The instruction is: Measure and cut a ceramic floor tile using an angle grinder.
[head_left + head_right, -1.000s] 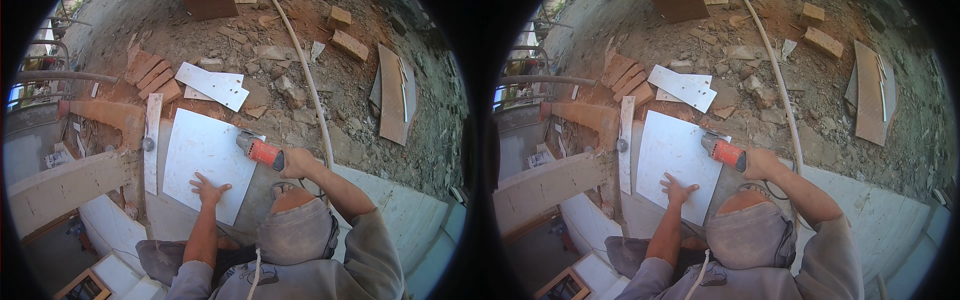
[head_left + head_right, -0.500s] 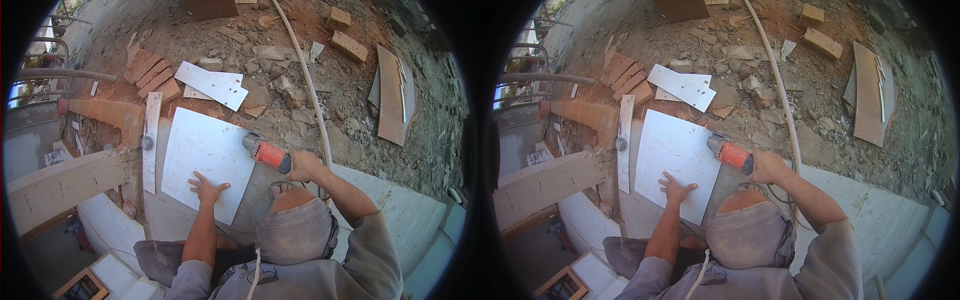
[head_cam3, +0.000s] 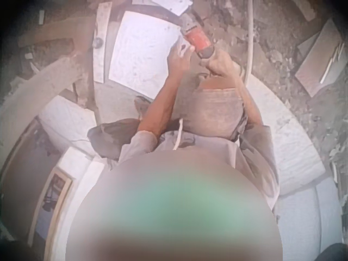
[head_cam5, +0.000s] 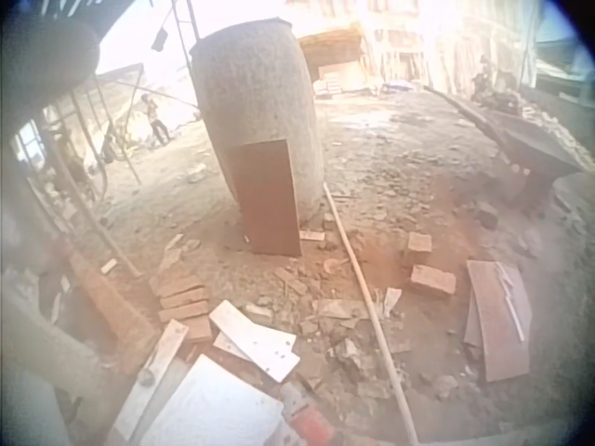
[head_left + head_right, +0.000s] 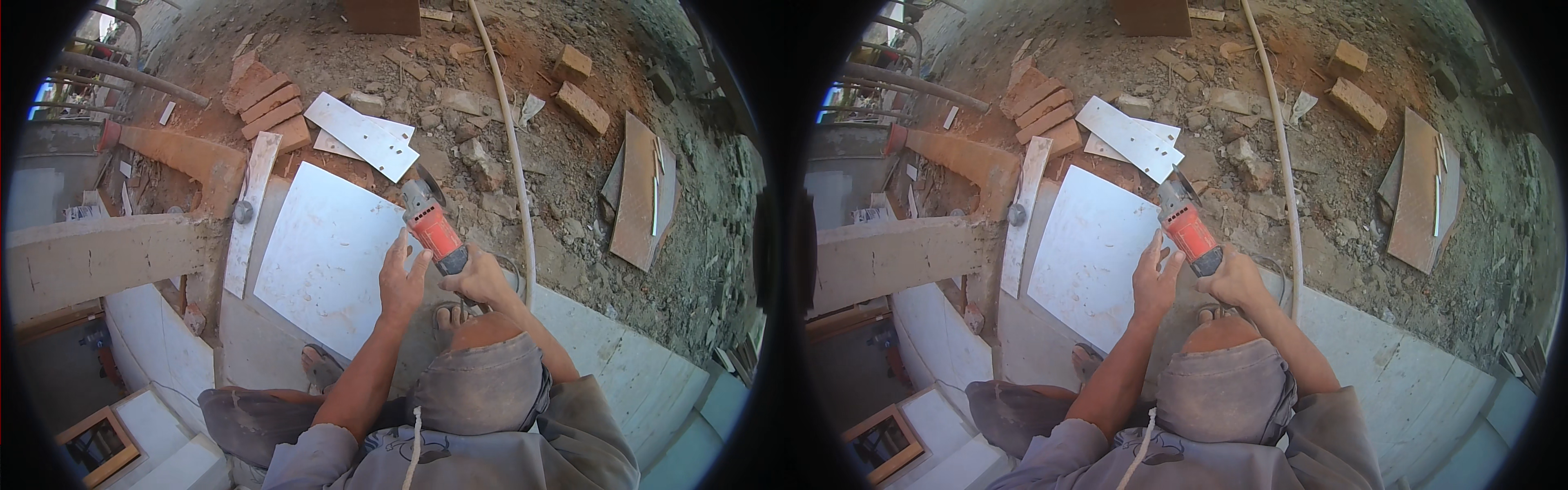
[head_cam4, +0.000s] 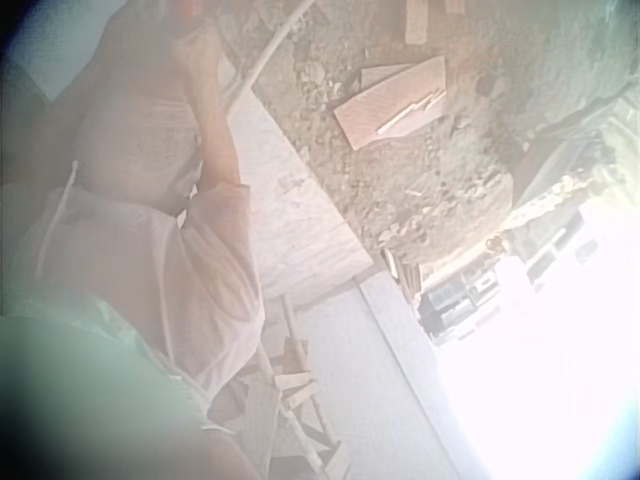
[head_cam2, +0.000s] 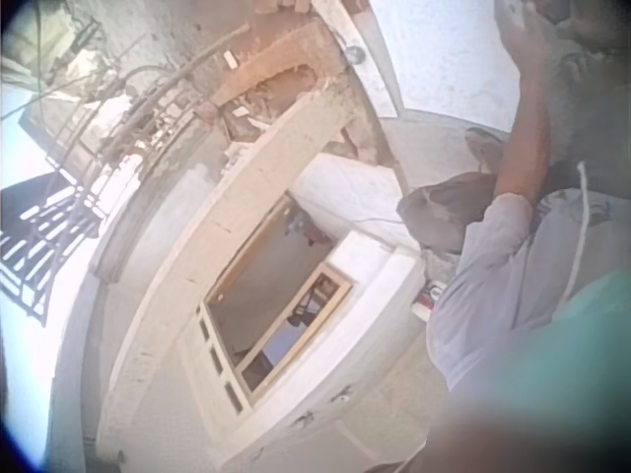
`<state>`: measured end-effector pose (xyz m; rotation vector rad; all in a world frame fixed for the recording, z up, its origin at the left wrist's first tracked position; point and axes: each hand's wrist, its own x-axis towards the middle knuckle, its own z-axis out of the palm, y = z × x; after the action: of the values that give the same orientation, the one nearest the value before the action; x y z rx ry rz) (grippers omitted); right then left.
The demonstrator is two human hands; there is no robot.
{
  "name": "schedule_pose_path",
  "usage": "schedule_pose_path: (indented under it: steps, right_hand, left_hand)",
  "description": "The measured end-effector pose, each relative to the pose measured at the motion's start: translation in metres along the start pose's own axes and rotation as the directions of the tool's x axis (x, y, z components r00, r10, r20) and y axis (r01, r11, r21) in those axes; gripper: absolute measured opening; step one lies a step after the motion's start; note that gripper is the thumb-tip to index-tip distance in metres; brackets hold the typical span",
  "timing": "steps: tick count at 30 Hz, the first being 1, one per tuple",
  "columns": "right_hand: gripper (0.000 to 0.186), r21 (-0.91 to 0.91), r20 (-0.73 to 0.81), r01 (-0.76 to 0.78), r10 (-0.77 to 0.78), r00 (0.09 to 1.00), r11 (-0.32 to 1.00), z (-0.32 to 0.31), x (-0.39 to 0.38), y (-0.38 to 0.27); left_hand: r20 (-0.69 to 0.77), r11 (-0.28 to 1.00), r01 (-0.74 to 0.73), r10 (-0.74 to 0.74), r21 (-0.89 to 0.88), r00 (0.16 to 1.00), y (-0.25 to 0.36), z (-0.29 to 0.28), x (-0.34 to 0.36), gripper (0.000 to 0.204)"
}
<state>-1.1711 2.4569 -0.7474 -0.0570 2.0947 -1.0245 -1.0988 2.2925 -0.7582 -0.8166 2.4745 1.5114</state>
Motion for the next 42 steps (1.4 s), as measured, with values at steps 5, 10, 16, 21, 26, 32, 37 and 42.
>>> schedule_pose_path:
  steps: [5,10,16,21,26,32,37,42]
  right_hand:
    - [0.072,-0.026,-0.032,0.058,-0.059,0.998,0.998,-0.004,-0.011,-0.011]
    - [0.072,-0.080,-0.024,0.096,-0.098,0.995,0.992,0.012,-0.005,-0.012]
    - [0.068,-0.094,-0.136,0.087,-0.099,0.986,0.992,0.009,-0.011,-0.014]
    - [0.054,-0.103,-0.175,0.075,-0.092,0.980,0.992,0.009,-0.013,-0.018]
    - [0.051,-0.131,-0.209,0.127,-0.153,0.966,0.983,0.005,-0.015,-0.003]
    - [0.057,-0.174,-0.220,0.250,-0.285,0.933,0.952,0.032,-0.007,-0.020]
    - [0.067,0.102,-0.193,0.154,-0.132,0.972,0.983,-0.008,-0.020,-0.021]
    - [0.070,0.186,-0.190,0.138,-0.102,0.976,0.973,0.012,-0.012,-0.009]
  left_hand:
    - [-0.087,0.975,-0.047,0.029,-0.218,0.996,0.007,0.015,0.001,0.066]
    - [-0.126,0.888,-0.048,-0.011,-0.458,0.992,0.037,0.009,0.000,0.056]
    - [-0.055,0.881,0.054,-0.091,-0.471,0.994,0.039,0.016,0.010,0.051]
    - [-0.041,0.892,0.050,-0.076,-0.449,0.996,0.033,0.020,0.016,0.049]
    - [0.178,0.854,0.266,-0.206,-0.447,0.962,0.038,0.040,0.008,0.048]
    - [0.204,0.655,0.231,-0.119,-0.720,0.972,-0.001,0.011,0.020,0.053]
    - [0.261,0.692,0.219,-0.045,-0.687,0.964,0.028,0.038,0.011,0.052]
    - [0.320,0.650,0.211,0.052,-0.730,0.946,0.013,0.026,-0.002,0.062]
